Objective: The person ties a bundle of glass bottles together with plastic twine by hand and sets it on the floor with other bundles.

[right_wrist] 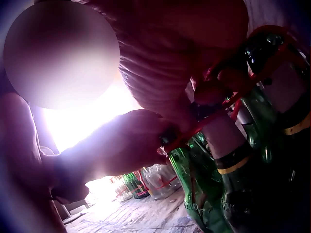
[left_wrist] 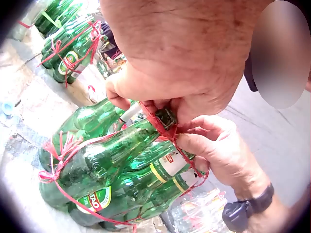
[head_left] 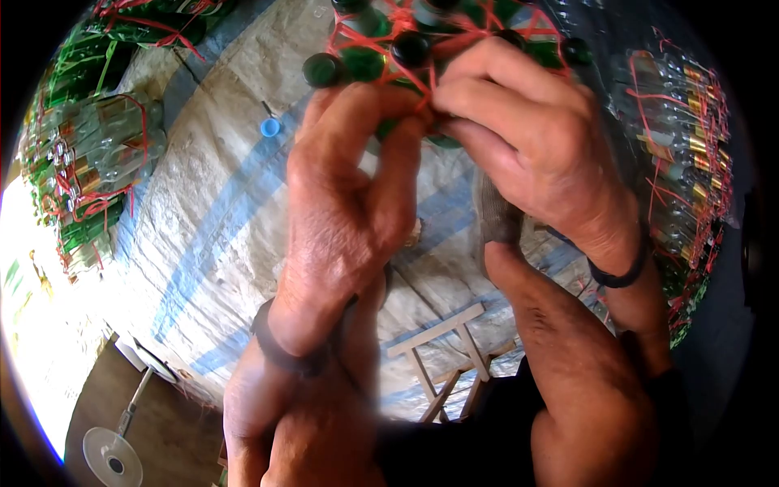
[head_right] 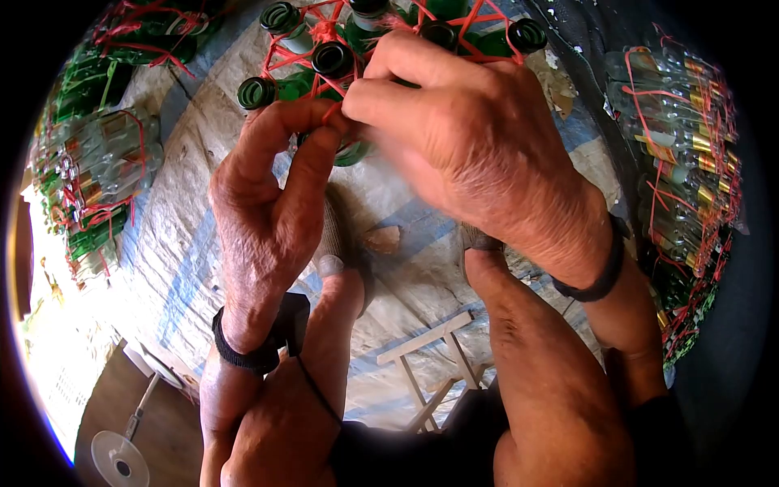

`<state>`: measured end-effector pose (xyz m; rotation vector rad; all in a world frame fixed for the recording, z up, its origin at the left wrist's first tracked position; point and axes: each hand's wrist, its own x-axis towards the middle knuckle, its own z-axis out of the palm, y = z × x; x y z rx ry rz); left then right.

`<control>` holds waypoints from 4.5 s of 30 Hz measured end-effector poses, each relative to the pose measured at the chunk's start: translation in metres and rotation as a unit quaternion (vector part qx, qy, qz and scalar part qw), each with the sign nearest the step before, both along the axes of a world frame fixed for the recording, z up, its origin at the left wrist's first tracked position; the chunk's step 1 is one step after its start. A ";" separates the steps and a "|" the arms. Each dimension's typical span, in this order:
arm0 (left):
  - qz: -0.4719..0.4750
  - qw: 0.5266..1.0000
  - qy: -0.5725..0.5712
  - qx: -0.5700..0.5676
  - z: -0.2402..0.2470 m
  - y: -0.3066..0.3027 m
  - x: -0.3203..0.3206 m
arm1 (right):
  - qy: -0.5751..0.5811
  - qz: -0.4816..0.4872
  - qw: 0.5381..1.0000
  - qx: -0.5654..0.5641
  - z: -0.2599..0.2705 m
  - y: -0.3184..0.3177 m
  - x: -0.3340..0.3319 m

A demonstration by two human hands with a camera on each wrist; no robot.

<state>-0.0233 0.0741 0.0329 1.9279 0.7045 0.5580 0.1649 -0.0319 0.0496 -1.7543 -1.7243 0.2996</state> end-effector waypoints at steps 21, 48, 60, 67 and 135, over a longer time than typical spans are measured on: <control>0.000 1.000 0.007 0.030 0.000 0.004 0.002 | -0.125 -0.026 0.992 0.005 0.006 -0.006 -0.012; -0.013 1.000 -0.001 0.026 0.000 0.007 0.000 | -0.080 -0.025 0.992 0.092 -0.007 -0.008 -0.024; -0.072 0.991 0.018 0.113 0.001 0.010 0.002 | -0.026 -0.026 0.994 0.105 -0.017 -0.031 -0.046; -0.079 0.981 0.019 0.175 -0.003 0.010 0.004 | 0.014 0.028 0.998 0.057 -0.023 -0.043 -0.053; -0.082 0.982 0.028 0.167 -0.004 0.016 -0.001 | 0.237 -0.259 0.934 -0.075 -0.006 -0.084 0.049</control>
